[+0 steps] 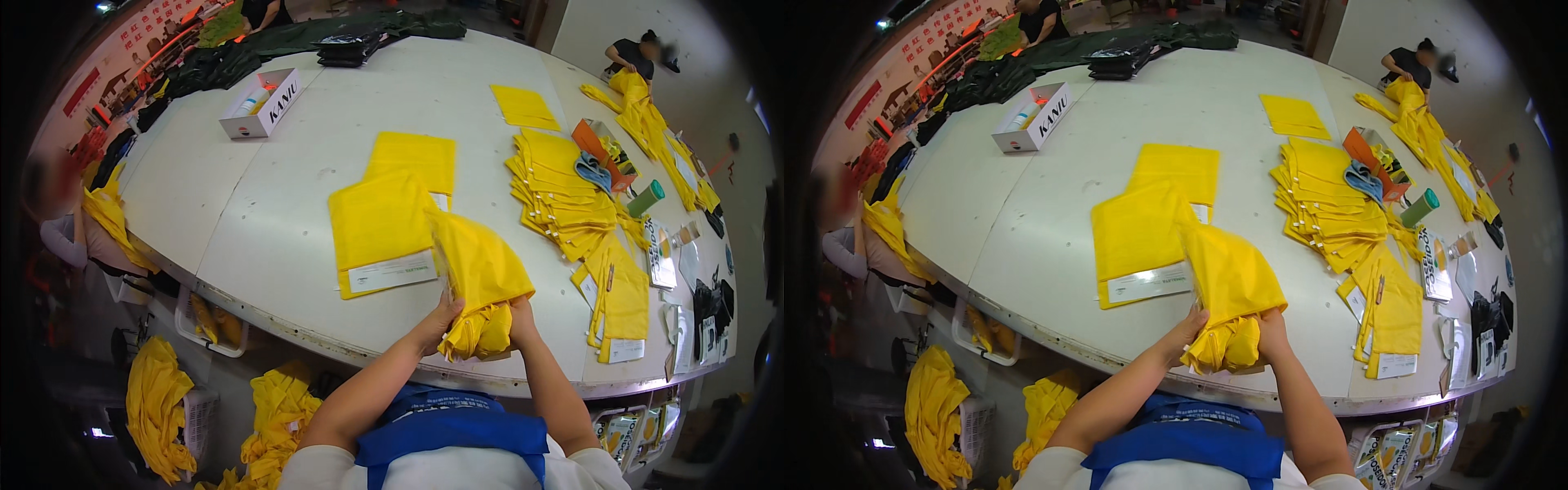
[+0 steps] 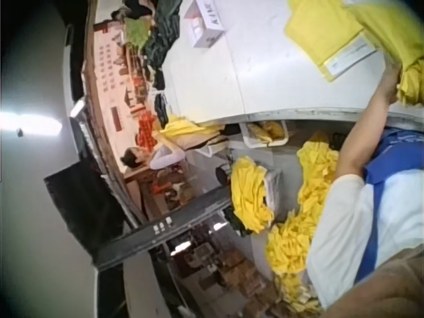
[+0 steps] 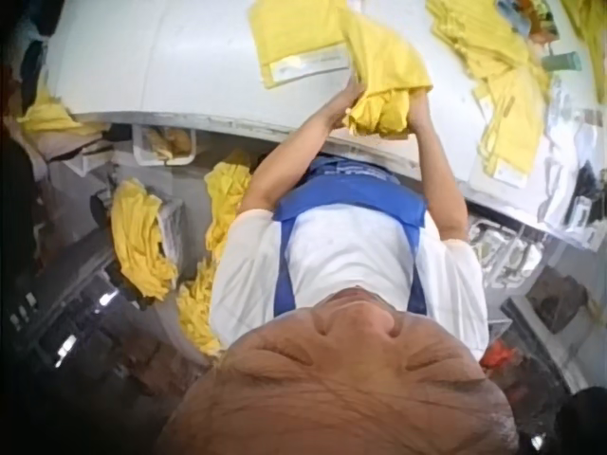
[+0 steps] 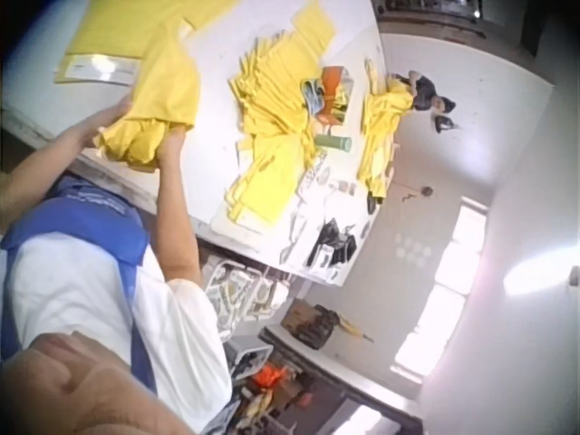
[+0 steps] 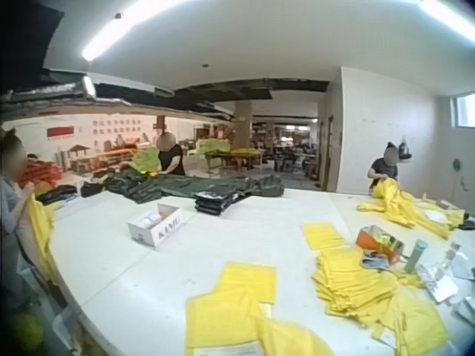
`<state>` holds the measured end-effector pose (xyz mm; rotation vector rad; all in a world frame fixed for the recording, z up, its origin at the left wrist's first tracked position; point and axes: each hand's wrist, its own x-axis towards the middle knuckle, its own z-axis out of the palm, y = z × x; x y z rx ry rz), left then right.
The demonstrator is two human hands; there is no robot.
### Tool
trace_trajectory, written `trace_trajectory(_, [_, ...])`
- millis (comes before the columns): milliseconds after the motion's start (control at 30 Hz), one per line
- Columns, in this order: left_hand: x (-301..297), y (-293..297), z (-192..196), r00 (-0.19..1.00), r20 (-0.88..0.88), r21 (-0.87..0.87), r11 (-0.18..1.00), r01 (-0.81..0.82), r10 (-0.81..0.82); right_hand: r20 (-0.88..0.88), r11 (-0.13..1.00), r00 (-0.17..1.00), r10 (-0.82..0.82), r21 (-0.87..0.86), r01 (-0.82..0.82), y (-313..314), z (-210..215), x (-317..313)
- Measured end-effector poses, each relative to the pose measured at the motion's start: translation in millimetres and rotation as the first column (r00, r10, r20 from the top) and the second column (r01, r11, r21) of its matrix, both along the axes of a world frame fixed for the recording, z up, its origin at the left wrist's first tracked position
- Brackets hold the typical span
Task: The person folds multiple yellow garments on a large white table. They smooth and align each item, fold sleeves and sides, then stack the folded pieces. Other workers are visible in the background handling similar items.
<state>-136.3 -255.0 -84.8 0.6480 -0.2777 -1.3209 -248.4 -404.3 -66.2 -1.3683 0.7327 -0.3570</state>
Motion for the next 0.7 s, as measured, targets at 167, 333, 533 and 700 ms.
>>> trace_trajectory(167, [1.9,11.3,-17.6,0.996,-0.074,-0.022,0.999,0.047,-0.048,-0.315,0.821,0.949,0.013,-0.538,-0.19,12.2,1.6,17.9])
trace_trajectory(333, [-19.3,37.5,-51.8,0.906,-0.422,-0.022,1.0,-0.008,-0.002,-0.06,0.977,0.983,0.173,-0.112,-0.179,0.8,-65.4,16.4])
trace_trajectory(533, [-25.9,43.2,-43.8,0.931,-0.362,0.008,0.998,0.062,-0.055,-0.402,0.521,0.911,0.092,-0.761,-0.388,14.0,-25.4,11.5])
trace_trajectory(700, [-22.7,41.1,-73.1,0.946,-0.309,0.067,0.99,0.12,-0.094,-0.462,0.104,0.848,0.259,-0.86,-0.5,28.8,-5.8,16.8])
